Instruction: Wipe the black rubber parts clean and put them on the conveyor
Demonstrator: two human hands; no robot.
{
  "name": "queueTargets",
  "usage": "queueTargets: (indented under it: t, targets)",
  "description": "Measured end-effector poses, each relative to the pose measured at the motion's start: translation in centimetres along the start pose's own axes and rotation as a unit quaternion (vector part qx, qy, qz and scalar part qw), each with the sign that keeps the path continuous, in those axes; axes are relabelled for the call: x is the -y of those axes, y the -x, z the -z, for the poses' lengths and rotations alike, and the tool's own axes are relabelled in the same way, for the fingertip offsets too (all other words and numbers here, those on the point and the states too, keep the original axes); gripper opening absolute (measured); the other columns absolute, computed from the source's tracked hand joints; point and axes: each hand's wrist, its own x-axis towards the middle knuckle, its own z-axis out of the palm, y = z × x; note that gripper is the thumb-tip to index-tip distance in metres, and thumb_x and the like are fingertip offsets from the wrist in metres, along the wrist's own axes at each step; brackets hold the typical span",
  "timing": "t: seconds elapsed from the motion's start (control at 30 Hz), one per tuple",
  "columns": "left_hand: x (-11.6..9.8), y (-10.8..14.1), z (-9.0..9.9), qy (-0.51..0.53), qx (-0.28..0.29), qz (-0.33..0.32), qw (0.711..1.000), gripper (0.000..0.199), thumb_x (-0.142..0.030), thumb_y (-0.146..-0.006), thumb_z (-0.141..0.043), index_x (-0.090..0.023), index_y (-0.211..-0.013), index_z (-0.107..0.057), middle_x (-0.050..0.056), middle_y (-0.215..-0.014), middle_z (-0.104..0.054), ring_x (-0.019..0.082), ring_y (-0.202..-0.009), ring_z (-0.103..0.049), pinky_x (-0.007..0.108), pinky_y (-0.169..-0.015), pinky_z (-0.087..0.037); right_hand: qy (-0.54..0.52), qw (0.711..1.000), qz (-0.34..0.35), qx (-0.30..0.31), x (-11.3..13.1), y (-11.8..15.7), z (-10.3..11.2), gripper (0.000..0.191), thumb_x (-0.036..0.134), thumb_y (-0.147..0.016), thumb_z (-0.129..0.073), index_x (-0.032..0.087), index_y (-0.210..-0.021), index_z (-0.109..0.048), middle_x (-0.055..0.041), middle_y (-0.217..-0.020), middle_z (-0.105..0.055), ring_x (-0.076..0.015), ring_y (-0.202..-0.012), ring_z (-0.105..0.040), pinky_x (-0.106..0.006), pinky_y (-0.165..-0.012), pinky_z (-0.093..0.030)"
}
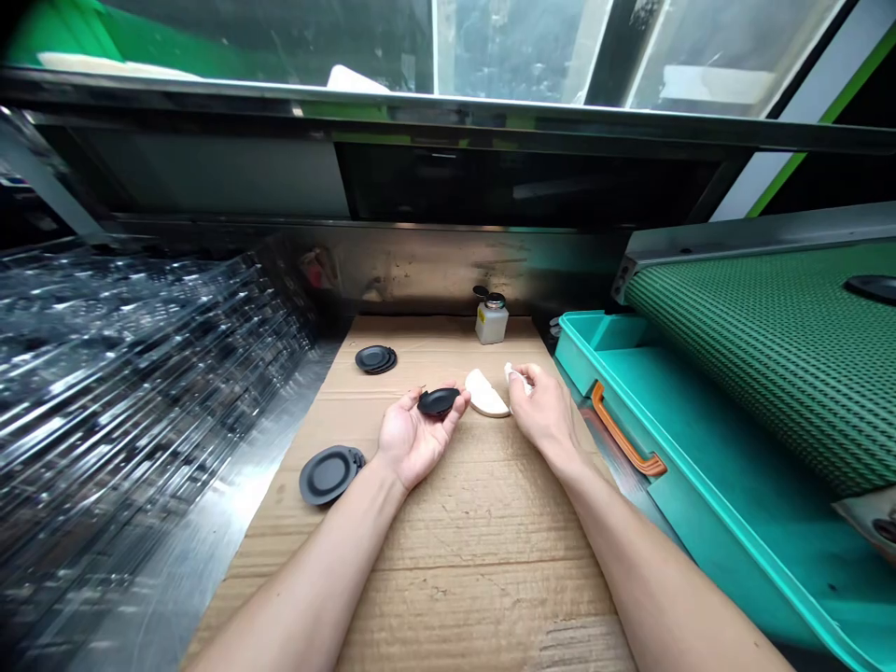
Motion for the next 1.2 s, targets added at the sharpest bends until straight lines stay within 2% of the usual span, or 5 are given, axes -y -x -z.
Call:
queueTargets:
  t: [0.13,0.23,0.33,0.6,1.2]
  targets:
    - [-0.2,0.1,-0.1,0.009,0.005,-0.005,1.0,0.037,-0.029,-0.095,-0.033,-0.001,-0.105,-0.055,0.024,-0.097,-0.064,0.032,-0.101,-0.066,0.034,-0.074,-0.061,0.238,0.969,0.059,-0.011,0.3,0.3,1.2,0.033,0.045,-0.088,-0.049,0.022,-0.1,-0.071,-0.0133,-0.103,-0.066,-0.032,-0.098,-0.055,-0.042,-0.079,-0.039]
    - [-0.2,0.1,0.0,-0.016,0.013,-0.012,1.0,0.036,-0.03,-0.094,-0.035,-0.004,-0.104,-0.057,0.023,-0.099,-0.065,0.031,-0.099,-0.067,0.035,-0.072,-0.061,0.253,0.951,0.174,-0.035,1.6,1.2,0.6,0.044,0.049,-0.091,-0.049,0.024,-0.125,-0.06,-0.0133,-0.129,-0.055,-0.033,-0.116,-0.044,-0.046,-0.092,-0.034]
    - [-0.2,0.1,0.1,-0.047,0.029,-0.022,0.998,0.036,-0.031,-0.093,-0.035,-0.007,-0.104,-0.06,0.022,-0.1,-0.066,0.03,-0.097,-0.067,0.037,-0.071,-0.06,0.224,0.942,0.242,0.056,2.5,1.9,-0.6,0.038,0.043,-0.094,-0.048,0.03,-0.129,-0.057,-0.0097,-0.117,-0.063,-0.029,-0.109,-0.049,-0.048,-0.096,-0.031]
    - [0.2,-0.6,0.3,-0.06,0.005,-0.089,0.994,0.028,-0.025,-0.092,-0.037,-0.011,-0.099,-0.06,0.015,-0.096,-0.068,0.025,-0.088,-0.068,0.039,-0.077,-0.057,0.01,0.967,0.253,0.009,5.6,4.7,-0.4,0.033,0.031,-0.096,-0.043,0.021,-0.122,-0.061,-0.0096,-0.121,-0.06,-0.0248,-0.103,-0.053,-0.039,-0.091,-0.043]
    - [0.8,-0.2,0.0,-0.159,0.032,-0.052,0.985,0.033,-0.026,-0.093,-0.039,-0.007,-0.103,-0.064,0.019,-0.112,-0.068,0.028,-0.107,-0.065,0.041,-0.095,-0.052,0.143,0.959,0.236,0.071,7.8,6.9,-2.2,0.04,0.019,-0.088,-0.044,0.019,-0.126,-0.059,-0.0162,-0.127,-0.055,-0.0302,-0.103,-0.046,-0.045,-0.089,-0.042]
